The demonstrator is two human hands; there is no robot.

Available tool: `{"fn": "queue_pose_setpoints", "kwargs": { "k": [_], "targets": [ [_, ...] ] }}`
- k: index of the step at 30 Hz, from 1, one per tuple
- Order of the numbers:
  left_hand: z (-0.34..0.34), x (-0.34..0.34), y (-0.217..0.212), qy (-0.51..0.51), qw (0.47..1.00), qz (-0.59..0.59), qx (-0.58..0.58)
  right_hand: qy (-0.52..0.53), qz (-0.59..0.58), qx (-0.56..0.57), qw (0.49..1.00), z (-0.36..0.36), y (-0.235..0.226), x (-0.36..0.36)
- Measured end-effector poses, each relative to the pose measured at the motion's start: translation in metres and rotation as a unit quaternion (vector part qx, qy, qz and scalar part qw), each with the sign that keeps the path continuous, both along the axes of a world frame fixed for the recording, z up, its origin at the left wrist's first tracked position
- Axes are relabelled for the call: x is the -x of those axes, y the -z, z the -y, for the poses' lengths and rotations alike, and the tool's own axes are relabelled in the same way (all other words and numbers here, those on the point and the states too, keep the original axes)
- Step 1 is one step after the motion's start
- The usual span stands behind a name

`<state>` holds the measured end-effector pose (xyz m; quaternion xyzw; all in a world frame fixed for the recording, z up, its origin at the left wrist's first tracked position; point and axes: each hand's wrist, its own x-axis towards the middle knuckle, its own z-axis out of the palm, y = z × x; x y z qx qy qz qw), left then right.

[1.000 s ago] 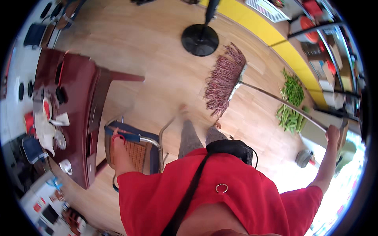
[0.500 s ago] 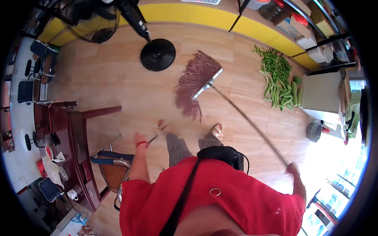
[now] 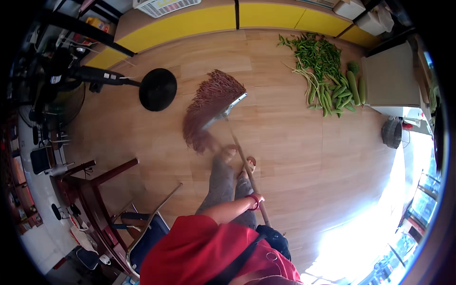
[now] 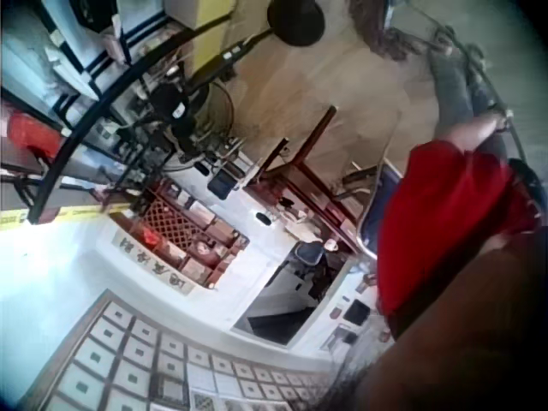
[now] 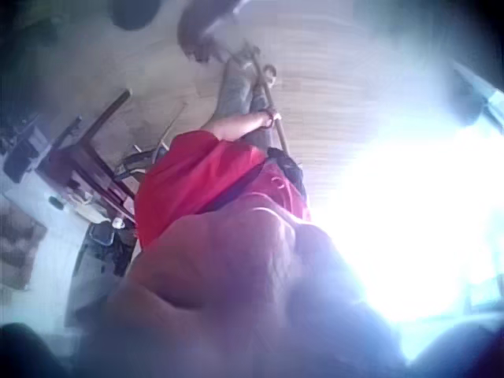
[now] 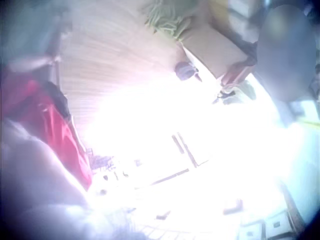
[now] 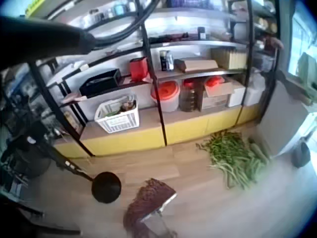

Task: The person pushes a chair aside, mops the indoor wooden floor, walks through a glass door to mop the tiled entryway, and then rinses the mop head using a hose on the sidewalk.

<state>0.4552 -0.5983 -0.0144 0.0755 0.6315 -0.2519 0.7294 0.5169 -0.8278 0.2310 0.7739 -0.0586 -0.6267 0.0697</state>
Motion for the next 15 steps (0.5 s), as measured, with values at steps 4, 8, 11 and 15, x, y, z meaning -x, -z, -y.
{"fn": "queue_pose_setpoints", "kwargs": {
  "k": [4, 8, 11, 15],
  "targets": [
    [-0.034, 0.001, 0.030, 0.063, 0.986, 0.040, -0.147, 0.016, -0.005, -0.024, 1.000, -0.035, 0.013, -0.018],
    [-0.105, -0.030, 0.055, 0.065, 0.967, 0.058, -0.240, 0.070, -0.022, -0.081, 0.994, -0.084, 0.049, -0.045],
    [-0.197, -0.047, 0.067, 0.019, 0.928, 0.117, -0.354, 0.171, -0.035, -0.141, 0.974, -0.172, 0.081, -0.050],
    [-0.325, -0.081, 0.018, 0.080, 0.931, 0.085, -0.346, 0.289, -0.070, -0.268, 0.916, -0.293, 0.124, -0.039]
  ]
}}
